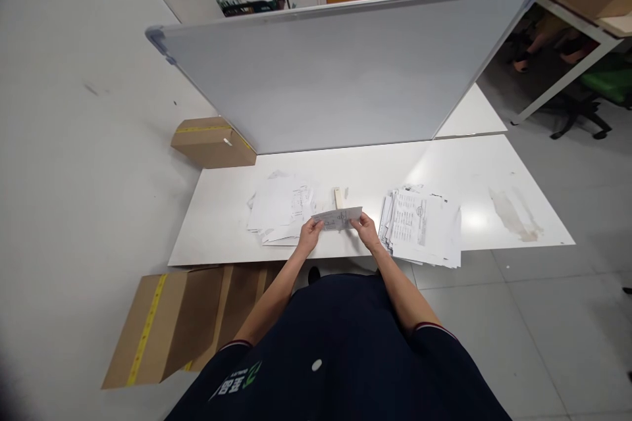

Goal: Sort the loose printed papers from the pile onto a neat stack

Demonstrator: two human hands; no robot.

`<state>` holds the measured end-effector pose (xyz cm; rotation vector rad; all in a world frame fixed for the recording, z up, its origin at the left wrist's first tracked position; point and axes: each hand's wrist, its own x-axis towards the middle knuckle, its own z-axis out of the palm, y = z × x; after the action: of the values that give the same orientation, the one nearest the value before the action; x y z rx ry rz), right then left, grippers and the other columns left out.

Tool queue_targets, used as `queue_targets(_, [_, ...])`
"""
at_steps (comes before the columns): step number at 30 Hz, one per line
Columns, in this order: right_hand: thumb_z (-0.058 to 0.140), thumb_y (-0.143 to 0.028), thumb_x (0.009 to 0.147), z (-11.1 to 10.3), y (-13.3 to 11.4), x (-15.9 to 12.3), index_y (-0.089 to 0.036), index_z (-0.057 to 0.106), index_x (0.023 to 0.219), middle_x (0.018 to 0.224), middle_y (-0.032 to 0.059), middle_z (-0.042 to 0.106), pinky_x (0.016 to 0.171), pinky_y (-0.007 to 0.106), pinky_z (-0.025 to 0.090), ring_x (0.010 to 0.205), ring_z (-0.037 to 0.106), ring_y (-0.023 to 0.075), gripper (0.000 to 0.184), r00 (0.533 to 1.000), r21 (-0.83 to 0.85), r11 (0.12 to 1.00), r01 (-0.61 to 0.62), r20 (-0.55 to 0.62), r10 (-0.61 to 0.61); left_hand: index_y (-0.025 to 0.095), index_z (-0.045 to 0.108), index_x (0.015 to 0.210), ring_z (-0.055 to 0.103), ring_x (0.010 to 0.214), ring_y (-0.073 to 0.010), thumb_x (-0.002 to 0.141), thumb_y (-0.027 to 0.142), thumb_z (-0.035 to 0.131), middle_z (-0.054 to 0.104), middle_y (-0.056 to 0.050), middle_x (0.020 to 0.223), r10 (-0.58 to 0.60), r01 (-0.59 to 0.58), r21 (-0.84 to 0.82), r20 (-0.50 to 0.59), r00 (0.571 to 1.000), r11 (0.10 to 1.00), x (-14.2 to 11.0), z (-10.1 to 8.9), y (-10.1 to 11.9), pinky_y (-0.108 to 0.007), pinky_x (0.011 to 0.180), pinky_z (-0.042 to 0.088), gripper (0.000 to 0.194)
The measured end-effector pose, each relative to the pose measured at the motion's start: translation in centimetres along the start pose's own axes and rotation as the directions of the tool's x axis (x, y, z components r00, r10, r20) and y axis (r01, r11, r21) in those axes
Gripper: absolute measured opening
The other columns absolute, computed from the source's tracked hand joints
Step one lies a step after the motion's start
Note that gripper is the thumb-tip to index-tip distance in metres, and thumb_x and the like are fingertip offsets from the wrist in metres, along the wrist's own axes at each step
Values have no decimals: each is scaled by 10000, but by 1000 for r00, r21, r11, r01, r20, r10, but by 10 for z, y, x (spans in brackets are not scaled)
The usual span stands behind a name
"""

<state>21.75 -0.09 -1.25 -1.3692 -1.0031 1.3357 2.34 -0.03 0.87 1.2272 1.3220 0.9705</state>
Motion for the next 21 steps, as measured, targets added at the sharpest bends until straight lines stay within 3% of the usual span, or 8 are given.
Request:
queue_targets(3, [569, -354, 692, -4, -7, 1, -183, 614, 902, 889, 28, 665, 826, 336, 427, 875, 583, 193, 275, 999, -73, 997, 33, 7, -32, 152, 581, 917, 590, 901, -187, 762, 414, 523, 656, -73, 915, -24, 24, -47, 7, 1000, 999, 1, -5, 6, -325, 831, 449, 310])
queue_targets(7, [517, -320, 746, -14, -35, 2, -192, 623, 880, 825, 25, 655, 715, 292, 433, 780, 581, 187, 213, 994, -303, 947, 104, 75, -85, 167, 493, 1132, 593, 915, -181, 729, 360, 585, 638, -82, 989, 6, -6, -23, 26, 1000, 1000, 3, -27, 29, -320, 827, 450, 457])
queue_targets(9, [494, -284, 766, -15, -54, 1, -202, 630, 864, 807, 26, 651, 695, 281, 420, 761, 576, 184, 187, 978, -455, 870, 190, 161, -129, 205, 492, 1170, 570, 973, -189, 695, 325, 633, 623, -68, 1030, 64, -68, 136, 40, 997, 988, 3, -38, 45, -322, 869, 423, 510])
queue_targets(11, [480, -232, 773, -12, -72, -2, -216, 641, 869, 835, 31, 653, 714, 279, 401, 776, 571, 183, 188, 947, -598, 741, 305, 272, -171, 249, 539, 1154, 532, 1048, -213, 659, 303, 672, 613, -45, 1079, 107, -143, 296, 136, 985, 945, 2, -42, 59, -324, 910, 392, 515])
queue_targets(13, [470, -202, 782, -8, -87, -5, -232, 647, 900, 887, 38, 656, 727, 275, 384, 798, 569, 182, 215, 911, -690, 604, 399, 371, -177, 259, 613, 1072, 540, 1038, -223, 689, 309, 644, 629, -26, 1069, 105, -192, 336, 260, 960, 922, 2, -39, 66, -311, 897, 396, 388])
queue_targets(16, [489, -238, 794, -10, -99, -8, -253, 632, 989, 912, 38, 666, 690, 269, 379, 797, 576, 190, 243, 912, -767, 502, 398, 389, -129, 223, 686, 916, 600, 896, -218, 777, 354, 529, 679, -22, 921, 46, -123, 280, 267, 963, 952, 2, -31, 59, -302, 815, 440, 247])
queue_targets(19, [526, -261, 775, -27, -98, -8, -260, 639, 992, 907, 28, 677, 659, 273, 389, 797, 587, 203, 244, 940, -794, 519, 317, 335, -62, 195, 693, 877, 611, 857, -232, 771, 387, 523, 691, -25, 858, -10, -14, 207, 112, 994, 978, 3, -30, 39, -327, 801, 457, 277])
queue_targets(21, [506, -241, 785, -39, -91, -7, -259, 662, 942, 933, 23, 679, 677, 284, 403, 826, 594, 210, 222, 947, -783, 549, 293, 317, -54, 199, 689, 902, 606, 905, -236, 753, 387, 548, 690, -31, 918, -30, 18, 146, 79, 996, 989, 3, -32, 25, -337, 827, 457, 279])
